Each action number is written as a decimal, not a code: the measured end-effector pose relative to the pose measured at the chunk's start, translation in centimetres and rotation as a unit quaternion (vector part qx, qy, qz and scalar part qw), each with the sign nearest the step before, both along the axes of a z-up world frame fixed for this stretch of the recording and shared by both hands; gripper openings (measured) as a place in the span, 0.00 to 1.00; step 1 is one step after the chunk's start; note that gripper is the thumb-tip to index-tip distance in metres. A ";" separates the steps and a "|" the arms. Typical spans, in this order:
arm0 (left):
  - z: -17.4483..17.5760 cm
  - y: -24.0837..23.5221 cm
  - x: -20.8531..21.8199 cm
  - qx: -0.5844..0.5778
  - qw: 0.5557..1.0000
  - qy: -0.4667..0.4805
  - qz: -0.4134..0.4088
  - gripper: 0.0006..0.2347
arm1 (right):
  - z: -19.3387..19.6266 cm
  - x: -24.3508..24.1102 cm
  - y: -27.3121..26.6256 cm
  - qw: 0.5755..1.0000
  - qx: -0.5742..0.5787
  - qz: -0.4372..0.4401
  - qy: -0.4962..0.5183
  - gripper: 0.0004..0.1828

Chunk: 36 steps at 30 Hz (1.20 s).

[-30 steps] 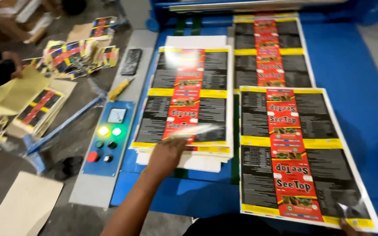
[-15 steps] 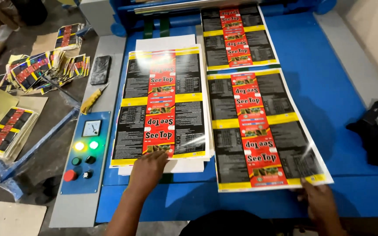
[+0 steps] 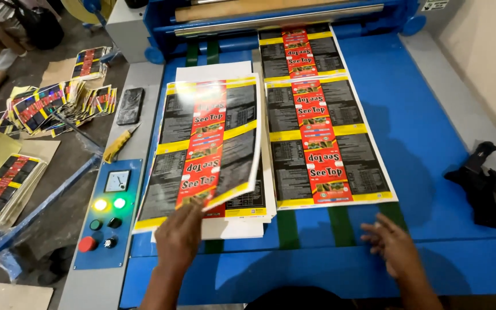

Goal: Sorting and stacking printed label sheets from a production machine in a print shop.

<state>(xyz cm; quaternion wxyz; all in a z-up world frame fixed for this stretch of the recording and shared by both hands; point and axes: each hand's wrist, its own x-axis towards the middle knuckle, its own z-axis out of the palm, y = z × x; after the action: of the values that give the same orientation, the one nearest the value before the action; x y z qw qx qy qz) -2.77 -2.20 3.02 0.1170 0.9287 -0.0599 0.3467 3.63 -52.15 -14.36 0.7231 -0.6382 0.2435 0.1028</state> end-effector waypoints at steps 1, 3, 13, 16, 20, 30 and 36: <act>-0.4 -1.0 -0.2 -0.001 1.000 0.000 -0.001 0.08 | 0.2 -0.6 1.1 1.000 -0.001 -0.001 0.000 0.24; -1.1 -3.0 -0.6 -0.029 0.992 -0.009 -0.122 0.10 | 0.6 -1.8 3.3 0.998 -0.011 0.069 0.010 0.25; -3.8 -13.1 -1.8 -0.013 0.962 0.106 -0.251 0.10 | 2.1 -4.3 11.7 0.977 0.119 0.173 0.025 0.19; -4.4 -11.2 -0.9 -0.008 0.954 0.064 -0.292 0.20 | 0.1 -4.4 9.2 0.986 0.136 0.096 0.002 0.16; -5.8 -5.5 0.7 0.000 0.979 0.119 -0.165 0.17 | -3.0 -5.5 3.4 0.992 0.116 0.021 -0.042 0.14; -5.7 1.9 2.4 0.150 0.966 0.187 -0.100 0.16 | -7.7 -9.4 -9.7 0.995 0.050 -0.070 -0.041 0.19; -2.2 1.8 2.6 0.088 0.980 0.162 -0.076 0.09 | -10.3 -11.3 -14.0 0.997 0.013 -0.072 0.013 0.20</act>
<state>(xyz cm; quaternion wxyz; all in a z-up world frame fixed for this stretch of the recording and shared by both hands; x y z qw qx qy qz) -0.13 -0.37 0.80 0.0686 0.9720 -0.1413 0.1748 -7.63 -66.13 -24.63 0.7336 -0.6082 0.2968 0.0615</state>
